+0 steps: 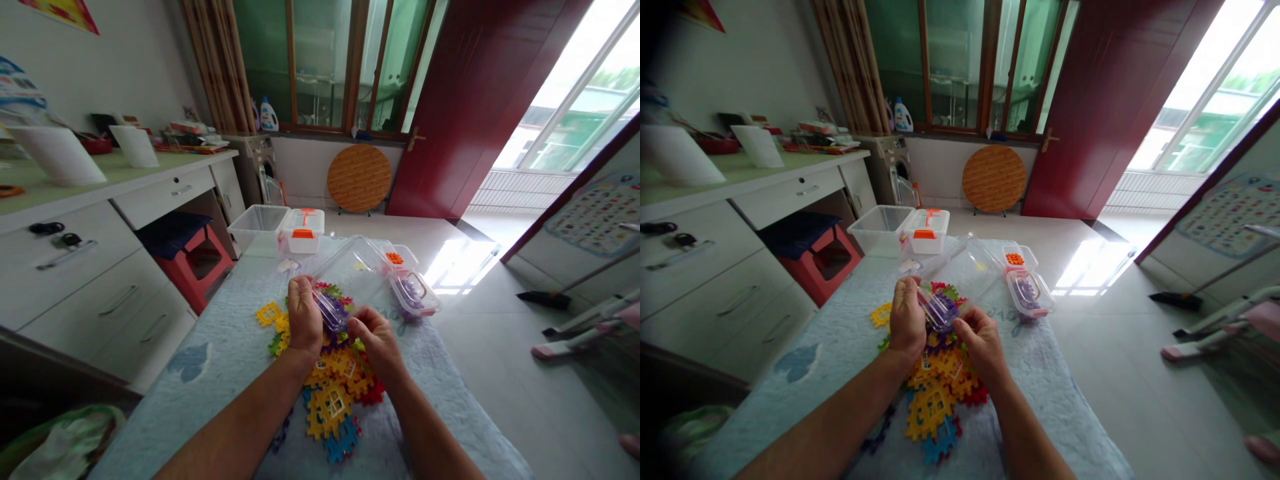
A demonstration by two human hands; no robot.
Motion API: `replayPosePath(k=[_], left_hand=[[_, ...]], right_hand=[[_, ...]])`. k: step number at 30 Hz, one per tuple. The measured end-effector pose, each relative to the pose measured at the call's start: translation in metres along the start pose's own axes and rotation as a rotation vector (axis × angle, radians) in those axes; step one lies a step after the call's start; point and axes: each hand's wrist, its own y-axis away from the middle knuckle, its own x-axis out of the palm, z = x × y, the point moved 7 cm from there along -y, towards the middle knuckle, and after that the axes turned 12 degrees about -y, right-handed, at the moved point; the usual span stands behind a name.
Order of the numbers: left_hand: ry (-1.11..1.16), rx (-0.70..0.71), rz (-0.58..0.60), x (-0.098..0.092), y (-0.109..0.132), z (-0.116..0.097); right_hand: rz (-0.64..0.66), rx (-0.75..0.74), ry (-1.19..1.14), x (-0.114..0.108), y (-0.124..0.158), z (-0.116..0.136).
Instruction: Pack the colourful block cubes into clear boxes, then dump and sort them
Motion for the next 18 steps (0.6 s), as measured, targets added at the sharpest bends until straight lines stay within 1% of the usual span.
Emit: replayPosePath(k=[3, 6, 11, 16, 18], left_hand=[[-0.005, 0.02, -0.002, 0.003, 0.001, 0.002], [-0.021, 0.008, 0.02, 0.005, 0.002, 0.006], [-0.02, -0.014, 0.002, 0.005, 0.007, 0.005], [0.047, -0.014, 0.082, 0.016, 0.014, 0.006], [0.057, 0.006, 0.096, 0.017, 0.013, 0.007]], right_hand=[[-0.025, 0.014, -0.043, -0.004, 0.0, -0.002], [-0.019, 0.017, -0.052, -0.005, 0.0, -0.003], [0.026, 0.006, 0.027, 0.001, 0.001, -0.001], [0.018, -0.034, 0.094, 0.002, 0.002, 0.0], [0.004, -0.045, 0.117, 0.001, 0.003, 0.001]])
